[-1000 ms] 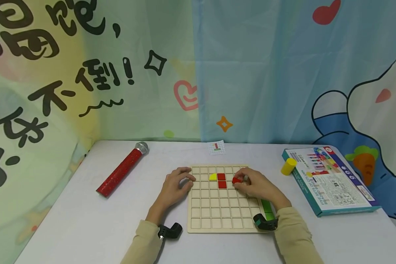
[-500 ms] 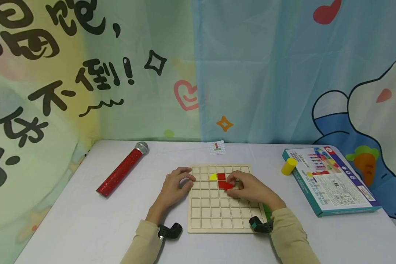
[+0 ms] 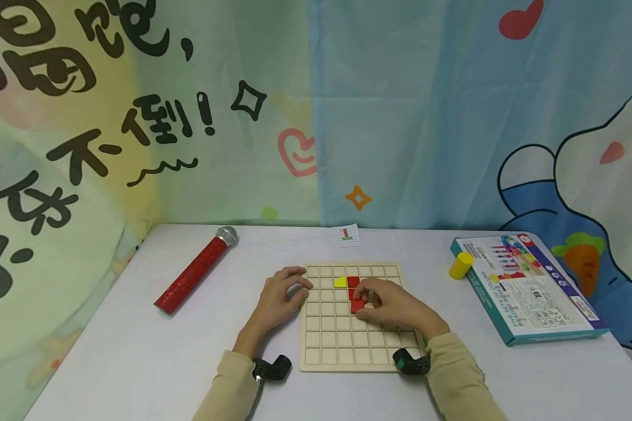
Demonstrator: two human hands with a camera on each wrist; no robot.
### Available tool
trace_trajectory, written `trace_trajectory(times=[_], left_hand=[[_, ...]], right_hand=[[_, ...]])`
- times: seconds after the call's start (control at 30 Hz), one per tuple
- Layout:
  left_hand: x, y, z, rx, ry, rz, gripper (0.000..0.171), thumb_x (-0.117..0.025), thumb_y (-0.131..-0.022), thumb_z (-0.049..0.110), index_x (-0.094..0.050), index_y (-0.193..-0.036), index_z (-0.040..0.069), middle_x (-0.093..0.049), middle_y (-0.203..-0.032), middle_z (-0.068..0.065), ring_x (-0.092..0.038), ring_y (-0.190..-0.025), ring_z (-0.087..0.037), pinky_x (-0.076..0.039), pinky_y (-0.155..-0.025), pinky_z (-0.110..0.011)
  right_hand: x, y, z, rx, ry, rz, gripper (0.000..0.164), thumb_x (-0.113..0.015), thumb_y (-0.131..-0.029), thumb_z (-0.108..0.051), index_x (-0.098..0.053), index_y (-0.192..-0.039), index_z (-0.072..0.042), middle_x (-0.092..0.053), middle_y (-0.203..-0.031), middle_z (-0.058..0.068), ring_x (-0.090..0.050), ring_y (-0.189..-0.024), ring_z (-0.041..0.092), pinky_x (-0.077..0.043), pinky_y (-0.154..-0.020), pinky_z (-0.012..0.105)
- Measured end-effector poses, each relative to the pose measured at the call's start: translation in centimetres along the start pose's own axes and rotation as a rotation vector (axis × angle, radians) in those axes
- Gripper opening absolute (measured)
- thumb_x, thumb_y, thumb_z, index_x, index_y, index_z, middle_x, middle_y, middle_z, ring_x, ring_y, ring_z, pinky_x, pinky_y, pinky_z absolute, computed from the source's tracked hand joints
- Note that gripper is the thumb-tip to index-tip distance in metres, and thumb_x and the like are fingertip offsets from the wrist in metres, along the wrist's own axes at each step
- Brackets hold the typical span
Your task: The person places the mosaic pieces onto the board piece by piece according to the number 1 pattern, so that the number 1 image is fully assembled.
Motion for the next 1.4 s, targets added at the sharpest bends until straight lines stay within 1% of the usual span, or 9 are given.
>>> trace_trajectory(times=[0.33,0.57,0.67,0.83,0.97,1.17,1.27,1.4], left_hand=[[0.16,0.06,0.25,-0.013,-0.005,0.017,0.009,-0.065,-0.087,0.018,-0.069,-0.095,0.021,-0.059,-0.127,-0.005,-0.054,-0.120,-0.027,-0.036,-0.096,-0.054],[0.08,-0.01,0.18,-0.007,-0.001,0.000,0.009,-0.065,-0.088,0.018,-0.069,-0.095,0.021,-0.059,-0.127,-0.006,-0.053,-0.121,-0.027,-0.035,-0.097,-0.053],[0.14,0.01,0.29,-0.012,0.001,0.002,0.009,-0.065,-0.088,0.019,-0.069,-0.095,0.021,-0.059,-0.127,-0.006,-0.054,-0.120,-0.028,-0.036,-0.096,-0.053],[0.14,0.01,0.26,-0.001,0.004,-0.003,0.009,-0.064,-0.089,0.019,-0.069,-0.096,0.020,-0.059,-0.127,-0.006,-0.054,-0.120,-0.028,-0.035,-0.096,-0.053],[0.03,-0.02,0.10,0.007,0.003,-0.011,0.009,-0.064,-0.089,0.019,-0.069,-0.096,0.020,-0.059,-0.127,-0.006,-0.053,-0.120,-0.028,-0.035,-0.096,-0.052],[0.09,-0.03,0.17,0.008,0.008,-0.008,0.009,-0.064,-0.088,0.018,-0.069,-0.095,0.019,-0.059,-0.127,-0.006,-0.053,-0.120,-0.028,-0.035,-0.095,-0.053],[0.10,0.00,0.18,0.013,0.013,-0.008,0.008,-0.064,-0.089,0.018,-0.069,-0.095,0.019,-0.059,-0.127,-0.007,-0.053,-0.121,-0.028,-0.035,-0.096,-0.052],[0.14,0.02,0.31,0.002,0.012,0.001,0.008,-0.064,-0.088,0.018,-0.069,-0.095,0.020,-0.059,-0.127,-0.007,-0.053,-0.120,-0.028,-0.035,-0.096,-0.053]], right_hand=[[0.09,-0.11,-0.42,0.029,0.042,0.010,0.026,-0.073,-0.082,-0.028,-0.060,-0.100,-0.015,-0.055,-0.085,0.000,-0.044,-0.065,0.006,-0.040,-0.062,0.020],[0.08,-0.06,-0.55,0.034,0.056,0.011,0.024,-0.072,-0.082,-0.027,-0.060,-0.099,-0.015,-0.054,-0.087,0.000,-0.044,-0.066,0.006,-0.040,-0.062,0.020],[0.03,-0.06,-0.54,0.031,0.059,0.008,0.023,-0.072,-0.082,-0.027,-0.060,-0.099,-0.016,-0.054,-0.087,0.000,-0.043,-0.066,0.005,-0.040,-0.062,0.020],[0.02,-0.12,-0.63,0.035,0.066,0.009,0.024,-0.073,-0.082,-0.027,-0.061,-0.099,-0.015,-0.054,-0.086,0.001,-0.044,-0.066,0.006,-0.040,-0.062,0.020],[-0.01,-0.12,-0.65,0.032,0.056,0.004,0.025,-0.073,-0.082,-0.027,-0.060,-0.099,-0.014,-0.055,-0.086,0.001,-0.045,-0.067,0.007,-0.040,-0.063,0.020],[-0.11,-0.11,-0.57,0.013,0.031,-0.002,0.029,-0.073,-0.082,-0.025,-0.059,-0.105,-0.013,-0.054,-0.088,0.002,-0.045,-0.068,0.008,-0.041,-0.063,0.020],[-0.11,-0.11,-0.58,0.011,0.029,-0.002,0.029,-0.073,-0.082,-0.025,-0.059,-0.105,-0.013,-0.054,-0.088,0.002,-0.045,-0.068,0.008,-0.041,-0.062,0.020],[-0.08,-0.07,-0.57,0.009,0.027,-0.003,0.028,-0.073,-0.082,-0.025,-0.060,-0.104,-0.013,-0.054,-0.088,0.002,-0.044,-0.067,0.007,-0.040,-0.062,0.020]])
Point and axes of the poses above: each hand's wrist, its own y-axis away from the middle knuckle, its own x-axis out of the back of the hand, z = x × y, the point moved 9 cm from there along -y, towards the middle knuckle
